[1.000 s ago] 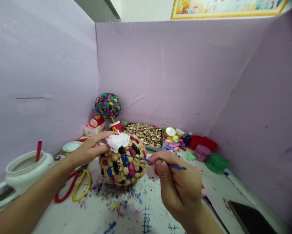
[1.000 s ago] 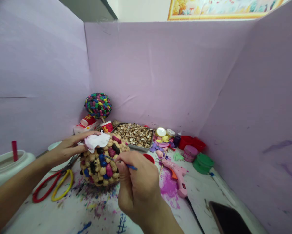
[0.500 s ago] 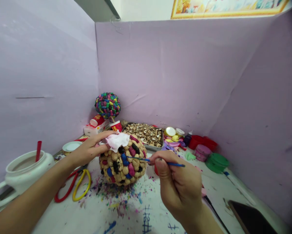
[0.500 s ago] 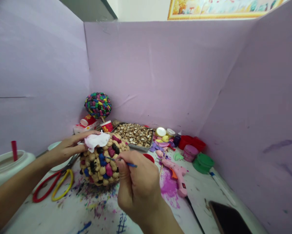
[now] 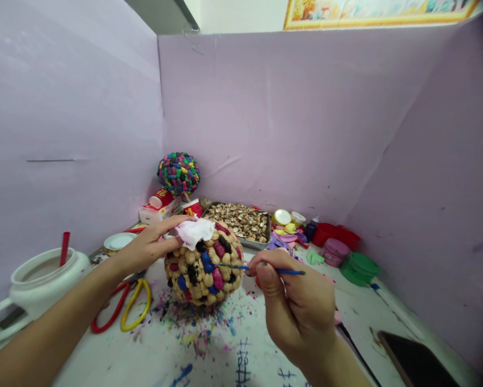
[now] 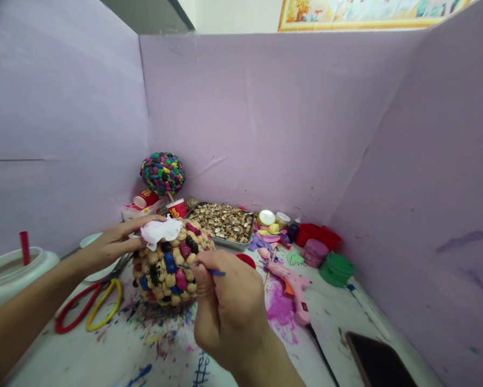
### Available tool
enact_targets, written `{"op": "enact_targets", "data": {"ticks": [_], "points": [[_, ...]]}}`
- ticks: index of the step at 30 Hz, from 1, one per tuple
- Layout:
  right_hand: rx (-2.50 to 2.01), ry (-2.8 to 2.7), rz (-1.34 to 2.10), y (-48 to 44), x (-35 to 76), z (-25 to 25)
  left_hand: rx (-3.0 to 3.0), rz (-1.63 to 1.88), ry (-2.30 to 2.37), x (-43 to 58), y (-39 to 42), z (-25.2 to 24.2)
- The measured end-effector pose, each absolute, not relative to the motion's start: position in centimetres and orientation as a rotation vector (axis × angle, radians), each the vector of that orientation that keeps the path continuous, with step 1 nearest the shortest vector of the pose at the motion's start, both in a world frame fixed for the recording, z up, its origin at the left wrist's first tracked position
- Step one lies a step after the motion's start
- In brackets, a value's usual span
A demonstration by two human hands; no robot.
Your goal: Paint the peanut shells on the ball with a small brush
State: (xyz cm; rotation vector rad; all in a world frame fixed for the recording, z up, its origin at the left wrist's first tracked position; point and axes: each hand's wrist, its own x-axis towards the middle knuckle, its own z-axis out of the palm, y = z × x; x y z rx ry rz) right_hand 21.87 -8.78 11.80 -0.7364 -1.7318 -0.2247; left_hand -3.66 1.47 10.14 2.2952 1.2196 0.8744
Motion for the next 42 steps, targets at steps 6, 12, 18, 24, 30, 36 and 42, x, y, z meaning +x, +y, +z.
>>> {"op": "enact_targets", "data": {"ticks": [6,12,18,24,30,36,42], "points": [[-0.749,-1.703,-0.217,-8.8,22.0,11.7,2.287,0.88,1.217,-3.6,1.5,10.1],[-0.726,-1.73,-0.243,-8.7,21.9,11.6,2.302,0.884,1.222,-3.5,1.3,10.4],[-0.745,-1.696,-0.258,-8.8,21.8,11.7,2.309,0.88,1.221,-3.6,1.4,10.2],[-0.735,-1.722,-0.24,-8.6,21.9,11.6,2.292,0.885,1.218,-3.5,1.4,10.3],[-0.742,-1.66,-0.266,-8.8,22.0,11.7,2.314,0.872,1.213,-3.1,0.9,10.8],[-0.774,-1.633,-0.289,-8.8,22.6,11.3,2.37,0.861,1.331,-3.2,0.7,10.5],[-0.797,-1.669,-0.359,-8.7,22.7,11.2,2.397,0.833,1.288,-3.2,0.4,10.7]]}}
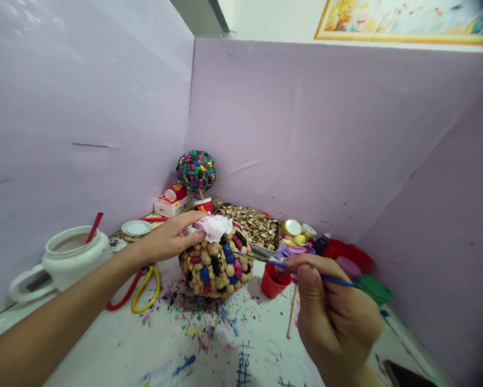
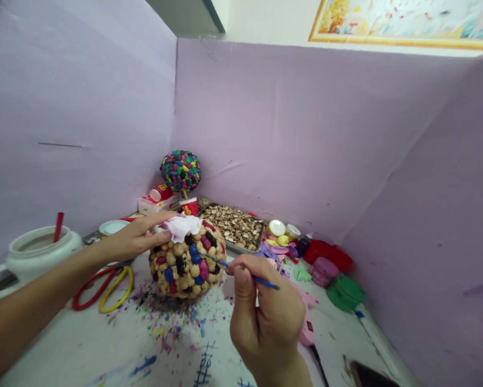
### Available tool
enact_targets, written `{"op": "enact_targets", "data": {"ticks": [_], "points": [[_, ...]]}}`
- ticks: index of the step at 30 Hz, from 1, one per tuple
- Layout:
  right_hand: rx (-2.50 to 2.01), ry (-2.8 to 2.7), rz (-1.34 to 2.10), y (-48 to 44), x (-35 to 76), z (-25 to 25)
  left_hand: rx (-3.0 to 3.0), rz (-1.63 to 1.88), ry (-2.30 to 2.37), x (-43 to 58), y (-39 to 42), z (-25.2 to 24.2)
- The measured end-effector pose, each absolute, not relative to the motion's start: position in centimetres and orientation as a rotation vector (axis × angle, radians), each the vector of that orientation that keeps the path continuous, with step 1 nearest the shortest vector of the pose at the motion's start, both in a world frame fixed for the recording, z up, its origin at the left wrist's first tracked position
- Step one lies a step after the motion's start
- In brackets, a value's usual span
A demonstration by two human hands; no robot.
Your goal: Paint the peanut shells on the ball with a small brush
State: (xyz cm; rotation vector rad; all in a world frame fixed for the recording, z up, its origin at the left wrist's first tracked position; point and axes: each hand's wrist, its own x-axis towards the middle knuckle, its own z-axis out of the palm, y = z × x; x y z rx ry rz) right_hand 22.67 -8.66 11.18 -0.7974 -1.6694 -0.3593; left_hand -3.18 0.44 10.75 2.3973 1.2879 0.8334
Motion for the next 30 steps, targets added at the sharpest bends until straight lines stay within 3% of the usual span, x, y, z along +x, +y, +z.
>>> {"op": "enact_targets", "data": {"ticks": [30], "points": [[-0.795,-1.821,-0.63,-8.8,20.9,10.7,2.453,0.943,1.264,-2.9,0.6,10.2]]}}
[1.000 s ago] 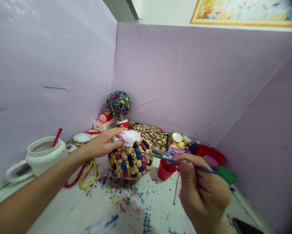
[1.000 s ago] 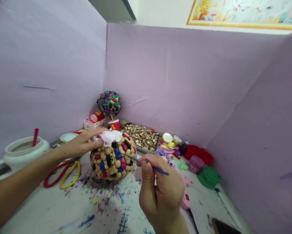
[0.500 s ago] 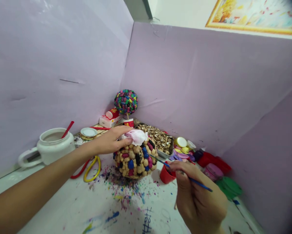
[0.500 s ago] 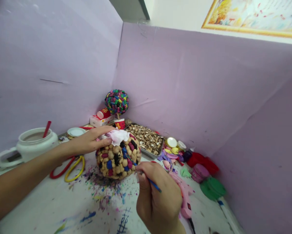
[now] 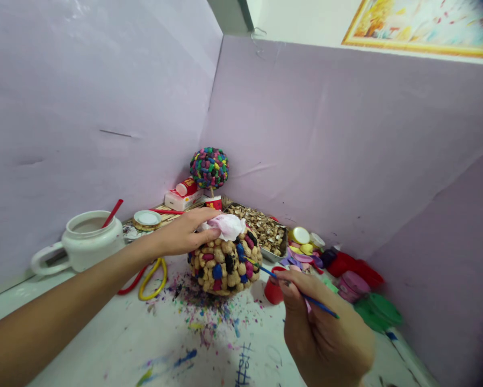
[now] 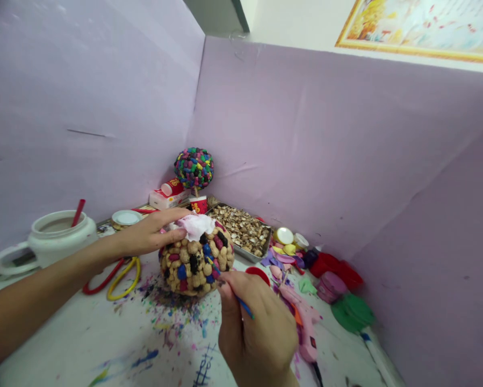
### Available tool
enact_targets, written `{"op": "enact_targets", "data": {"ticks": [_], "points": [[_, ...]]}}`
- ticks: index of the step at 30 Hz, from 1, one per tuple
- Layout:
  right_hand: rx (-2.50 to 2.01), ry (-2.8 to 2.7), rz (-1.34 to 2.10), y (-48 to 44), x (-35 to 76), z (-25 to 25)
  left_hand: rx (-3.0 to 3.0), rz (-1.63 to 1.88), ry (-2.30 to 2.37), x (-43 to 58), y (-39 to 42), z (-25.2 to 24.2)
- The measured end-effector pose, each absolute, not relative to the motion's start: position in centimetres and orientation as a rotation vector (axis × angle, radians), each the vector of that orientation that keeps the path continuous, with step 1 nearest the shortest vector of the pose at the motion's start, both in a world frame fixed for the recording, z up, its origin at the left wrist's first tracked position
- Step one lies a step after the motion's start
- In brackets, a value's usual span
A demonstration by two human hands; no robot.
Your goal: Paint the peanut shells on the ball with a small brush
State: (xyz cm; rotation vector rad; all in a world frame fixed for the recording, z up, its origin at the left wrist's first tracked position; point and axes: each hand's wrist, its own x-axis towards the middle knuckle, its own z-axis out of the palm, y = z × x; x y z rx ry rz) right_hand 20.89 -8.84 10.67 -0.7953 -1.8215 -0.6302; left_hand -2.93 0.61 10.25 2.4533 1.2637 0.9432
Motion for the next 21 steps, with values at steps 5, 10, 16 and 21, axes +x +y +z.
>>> {"op": "enact_targets", "data": {"ticks": [5,10,16,21], "points": [[-0.768,-1.805,-0.651,-9.04,21.02,10.71,2.446,0.942,1.266,-2.94,0.5,10.33],[-0.773,-1.821,-0.683,-8.95,21.08,10.84,2.439,0.948,1.262,-2.92,0.53,10.33],[-0.785,-1.852,-0.707,-9.1,20.99,10.89,2.437,0.941,1.278,-2.98,0.63,10.2],[-0.732,-1.91,-0.637,-9.3,20.8,10.93,2.436,0.927,1.287,-2.92,0.48,10.39]]}}
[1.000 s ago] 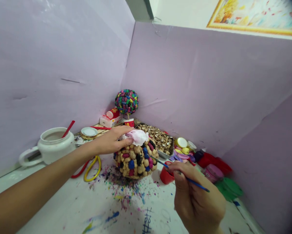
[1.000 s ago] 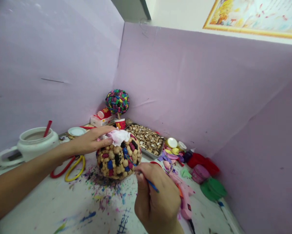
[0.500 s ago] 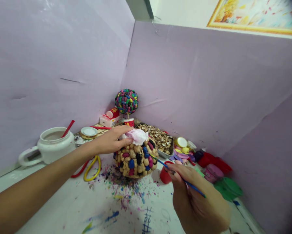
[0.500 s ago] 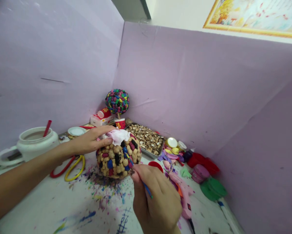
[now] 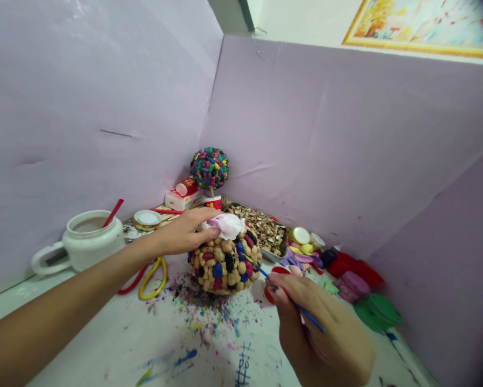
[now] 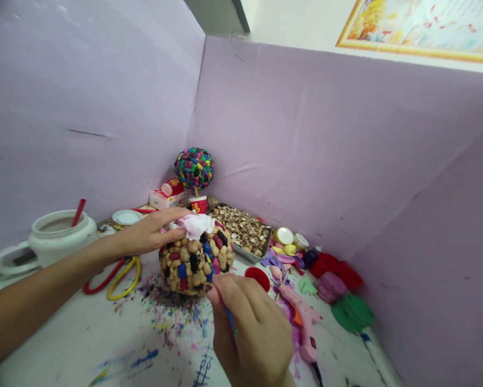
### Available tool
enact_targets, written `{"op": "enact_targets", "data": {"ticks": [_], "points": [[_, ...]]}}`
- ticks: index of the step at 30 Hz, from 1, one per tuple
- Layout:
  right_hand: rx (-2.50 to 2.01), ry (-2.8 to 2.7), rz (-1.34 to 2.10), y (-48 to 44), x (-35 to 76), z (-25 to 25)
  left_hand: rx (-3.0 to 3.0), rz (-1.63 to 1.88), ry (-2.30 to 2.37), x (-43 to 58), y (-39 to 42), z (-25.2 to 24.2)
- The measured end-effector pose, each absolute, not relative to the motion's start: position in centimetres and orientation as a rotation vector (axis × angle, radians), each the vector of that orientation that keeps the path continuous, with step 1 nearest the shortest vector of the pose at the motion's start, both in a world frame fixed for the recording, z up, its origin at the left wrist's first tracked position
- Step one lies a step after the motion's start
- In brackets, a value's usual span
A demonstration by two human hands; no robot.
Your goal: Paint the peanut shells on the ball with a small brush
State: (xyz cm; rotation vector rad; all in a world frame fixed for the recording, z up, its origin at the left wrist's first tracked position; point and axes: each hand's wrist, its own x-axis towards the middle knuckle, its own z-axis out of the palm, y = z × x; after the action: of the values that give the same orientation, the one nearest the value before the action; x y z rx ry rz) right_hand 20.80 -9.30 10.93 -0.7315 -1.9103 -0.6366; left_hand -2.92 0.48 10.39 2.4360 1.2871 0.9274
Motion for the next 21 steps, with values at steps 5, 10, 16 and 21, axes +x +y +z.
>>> {"op": "enact_targets", "data": {"ticks": [5,10,16,21], "points": [[-0.718,-1.947,-0.64,-9.4,20.7,11.4,2.435,0.919,1.295,-2.9,0.5,10.5],[-0.782,-2.001,-0.727,-9.3,21.3,11.3,2.444,0.929,1.291,-3.0,0.6,10.3],[-0.811,-2.022,-0.724,-9.2,21.8,11.3,2.435,0.94,1.296,-3.1,0.6,10.3],[-0.762,-2.088,-0.684,-9.2,22.0,11.4,2.432,0.936,1.29,-3.1,0.6,10.3]]}}
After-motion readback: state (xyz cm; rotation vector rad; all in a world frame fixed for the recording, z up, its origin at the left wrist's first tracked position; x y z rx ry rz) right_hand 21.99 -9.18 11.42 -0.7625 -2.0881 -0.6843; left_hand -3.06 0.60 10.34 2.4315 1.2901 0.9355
